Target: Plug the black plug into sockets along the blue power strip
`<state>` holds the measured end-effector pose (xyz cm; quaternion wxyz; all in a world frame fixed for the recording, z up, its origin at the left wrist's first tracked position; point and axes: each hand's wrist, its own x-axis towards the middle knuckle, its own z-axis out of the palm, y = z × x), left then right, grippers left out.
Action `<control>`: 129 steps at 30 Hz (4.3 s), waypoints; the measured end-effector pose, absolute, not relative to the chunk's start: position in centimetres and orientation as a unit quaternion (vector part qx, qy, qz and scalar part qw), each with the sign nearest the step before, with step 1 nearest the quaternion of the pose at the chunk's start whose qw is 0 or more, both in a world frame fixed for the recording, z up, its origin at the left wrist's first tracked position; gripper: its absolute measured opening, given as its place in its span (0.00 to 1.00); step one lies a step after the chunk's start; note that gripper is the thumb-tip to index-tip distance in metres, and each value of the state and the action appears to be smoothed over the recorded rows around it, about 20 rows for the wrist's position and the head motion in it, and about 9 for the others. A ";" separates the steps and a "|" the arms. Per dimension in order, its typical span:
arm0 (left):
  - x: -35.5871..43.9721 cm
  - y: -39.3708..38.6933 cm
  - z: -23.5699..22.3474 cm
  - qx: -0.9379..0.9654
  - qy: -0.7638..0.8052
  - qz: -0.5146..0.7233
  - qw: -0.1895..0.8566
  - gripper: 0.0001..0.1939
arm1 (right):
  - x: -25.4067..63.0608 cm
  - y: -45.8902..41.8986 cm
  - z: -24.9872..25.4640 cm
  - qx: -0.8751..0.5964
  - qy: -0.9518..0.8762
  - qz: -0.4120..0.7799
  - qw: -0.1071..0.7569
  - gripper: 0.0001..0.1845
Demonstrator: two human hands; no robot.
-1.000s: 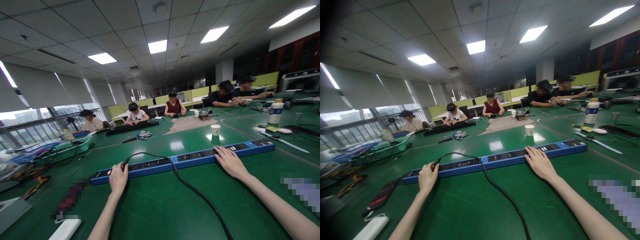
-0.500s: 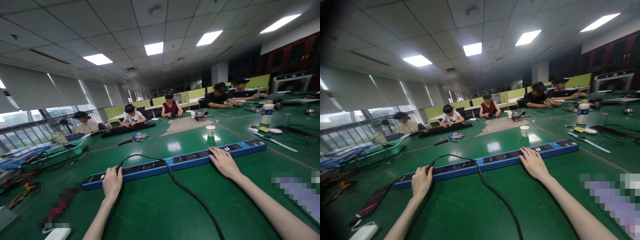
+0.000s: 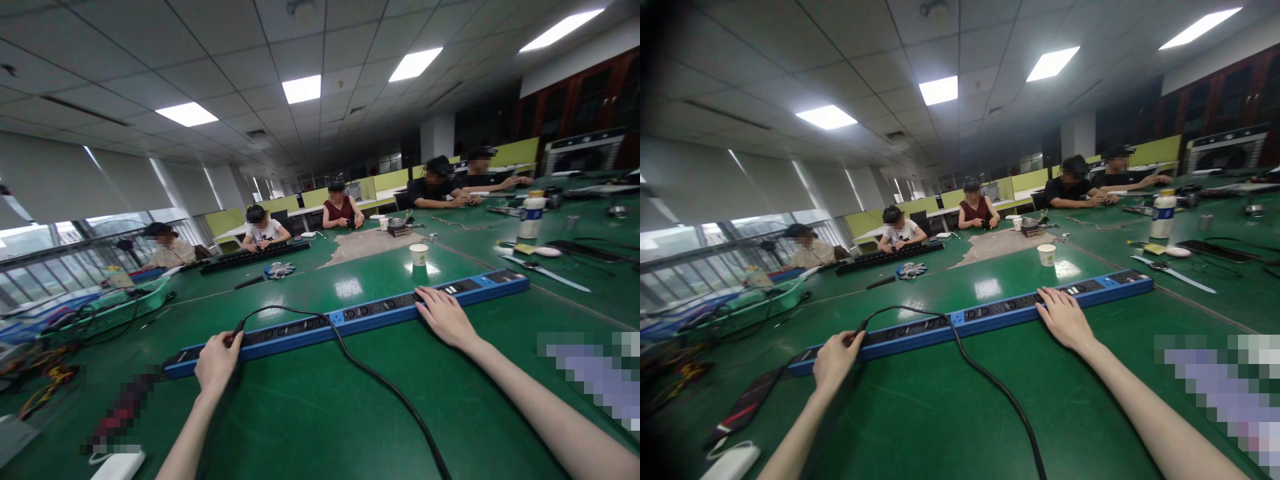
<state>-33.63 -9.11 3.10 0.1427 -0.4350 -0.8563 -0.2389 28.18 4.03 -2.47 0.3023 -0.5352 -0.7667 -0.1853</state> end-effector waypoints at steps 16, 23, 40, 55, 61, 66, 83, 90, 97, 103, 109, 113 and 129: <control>-31.9 -9.2 2.4 -0.469 -0.827 -0.153 0.268 0.26 | 27.9 3.5 -2.2 -0.537 -0.762 -0.185 0.311 0.30; -30.2 -9.6 5.4 -0.422 -0.829 -0.227 0.288 0.29 | 27.9 3.6 -2.2 -0.536 -0.764 -0.188 0.308 0.30; -28.5 -10.7 4.6 -0.453 -0.824 -0.287 0.184 0.24 | 28.1 4.0 -2.6 -0.530 -0.764 -0.190 0.314 0.31; -27.5 -10.5 4.4 -0.415 -0.838 -0.296 0.194 0.25 | 28.1 4.0 -2.6 -0.527 -0.765 -0.186 0.320 0.31; -27.7 -10.1 4.0 -0.422 -0.837 -0.294 0.187 0.25 | 28.2 4.1 -2.7 -0.528 -0.765 -0.192 0.315 0.31; -26.8 -9.7 4.2 -0.460 -0.827 -0.244 0.213 0.24 | 28.0 3.9 -2.5 -0.528 -0.765 -0.197 0.312 0.30; -27.9 -8.2 4.5 -0.429 -0.864 -0.229 0.132 0.24 | 27.8 3.4 -2.1 -0.536 -0.767 -0.187 0.300 0.31; -27.9 -8.3 4.0 -0.416 -0.865 -0.244 0.138 0.25 | 27.9 3.5 -2.2 -0.533 -0.766 -0.193 0.303 0.30; -28.0 -8.3 4.3 -0.409 -0.870 -0.245 0.123 0.25 | 27.9 3.6 -2.3 -0.534 -0.766 -0.189 0.304 0.30; -28.1 -8.1 4.4 -0.418 -0.869 -0.229 0.130 0.24 | 27.9 3.4 -2.0 -0.534 -0.766 -0.183 0.307 0.30; -27.6 -8.2 3.9 -0.436 -0.859 -0.208 0.171 0.25 | 27.7 3.3 -1.8 -0.535 -0.763 -0.188 0.311 0.29; -27.1 -8.4 3.7 -0.445 -0.851 -0.197 0.198 0.25 | 27.7 3.4 -1.9 -0.534 -0.762 -0.186 0.316 0.29; -27.0 -8.4 4.2 -0.455 -0.851 -0.169 0.200 0.24 | 29.4 4.0 -1.8 -0.506 -0.794 -0.168 0.292 0.44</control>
